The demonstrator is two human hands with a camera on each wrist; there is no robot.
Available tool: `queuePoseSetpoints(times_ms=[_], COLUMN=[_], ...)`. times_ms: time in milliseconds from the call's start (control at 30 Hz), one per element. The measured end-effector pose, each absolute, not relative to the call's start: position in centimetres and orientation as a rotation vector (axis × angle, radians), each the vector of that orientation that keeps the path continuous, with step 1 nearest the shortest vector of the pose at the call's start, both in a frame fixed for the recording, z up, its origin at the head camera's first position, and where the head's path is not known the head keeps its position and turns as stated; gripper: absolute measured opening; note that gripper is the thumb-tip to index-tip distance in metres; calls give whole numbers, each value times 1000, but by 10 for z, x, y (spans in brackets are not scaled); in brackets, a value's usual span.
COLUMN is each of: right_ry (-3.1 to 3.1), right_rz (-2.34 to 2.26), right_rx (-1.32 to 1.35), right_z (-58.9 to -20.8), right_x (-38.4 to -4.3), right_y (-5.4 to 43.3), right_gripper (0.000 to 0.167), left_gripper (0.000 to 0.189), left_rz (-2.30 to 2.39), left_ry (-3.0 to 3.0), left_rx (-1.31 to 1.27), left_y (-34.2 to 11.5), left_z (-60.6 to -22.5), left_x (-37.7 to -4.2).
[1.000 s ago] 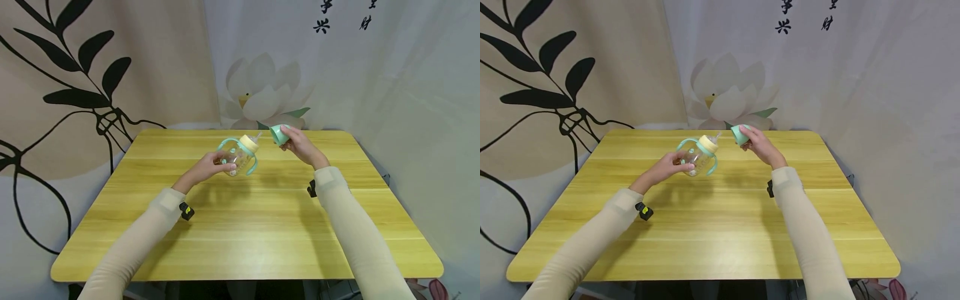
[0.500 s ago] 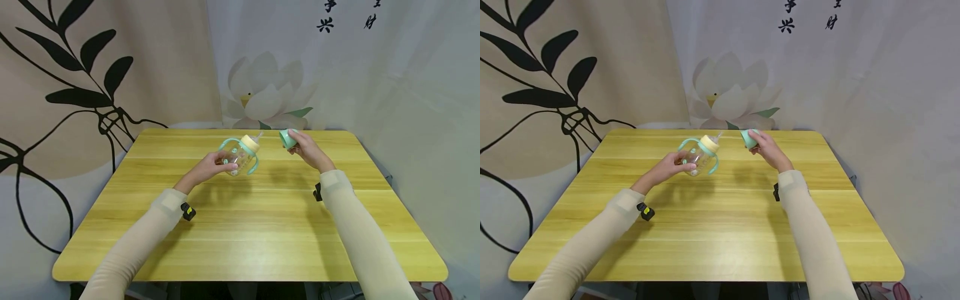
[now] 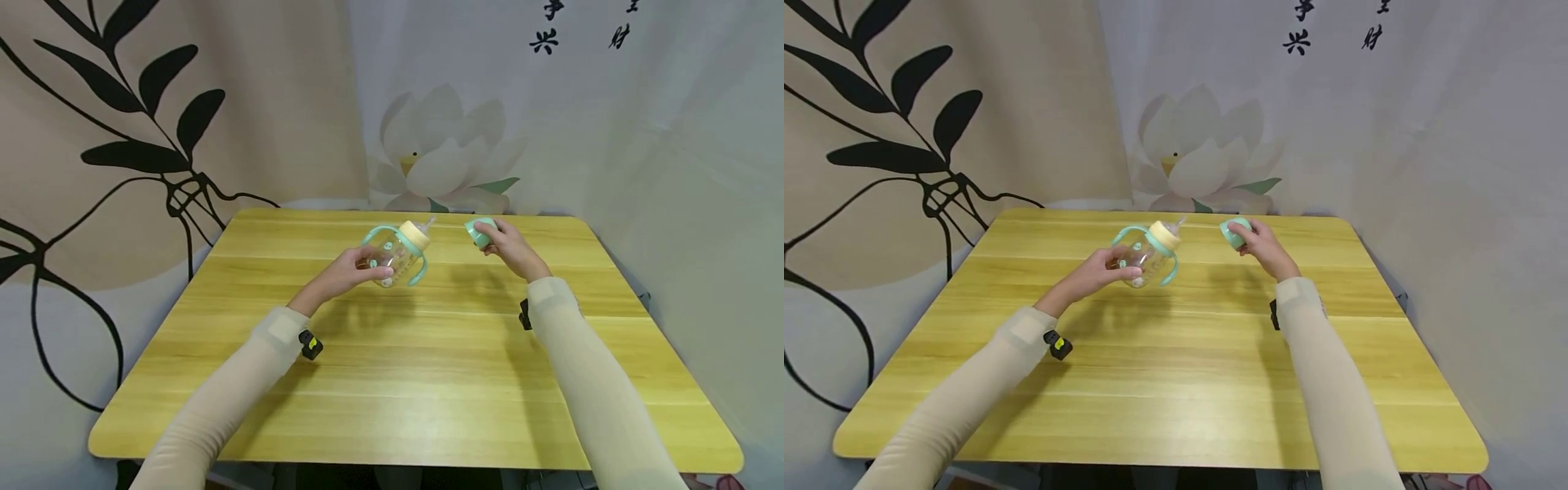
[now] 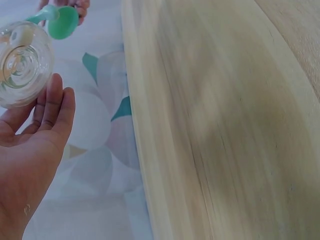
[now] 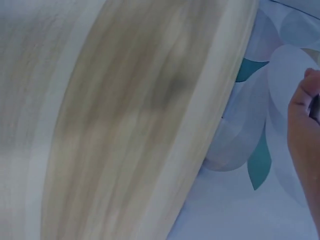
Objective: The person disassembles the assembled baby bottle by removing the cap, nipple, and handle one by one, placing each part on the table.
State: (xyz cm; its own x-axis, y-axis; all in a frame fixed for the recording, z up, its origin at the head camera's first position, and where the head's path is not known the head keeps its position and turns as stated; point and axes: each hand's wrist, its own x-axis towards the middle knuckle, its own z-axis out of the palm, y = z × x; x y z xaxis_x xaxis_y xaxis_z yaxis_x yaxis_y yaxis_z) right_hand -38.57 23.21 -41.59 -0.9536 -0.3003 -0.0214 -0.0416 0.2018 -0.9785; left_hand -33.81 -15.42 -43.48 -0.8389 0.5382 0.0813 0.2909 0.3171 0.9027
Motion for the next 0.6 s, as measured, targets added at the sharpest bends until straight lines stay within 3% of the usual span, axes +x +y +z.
queuePoseSetpoints(times_ms=[600], right_ry=[2753], right_rz=[-1291], right_rx=[-281], right_z=[-441], right_x=[-396], right_y=[228], right_gripper=[66], left_gripper=[60], left_rz=[1520], left_ry=[2364], left_rx=[740], left_y=[-161], left_z=[-435], left_x=[-338])
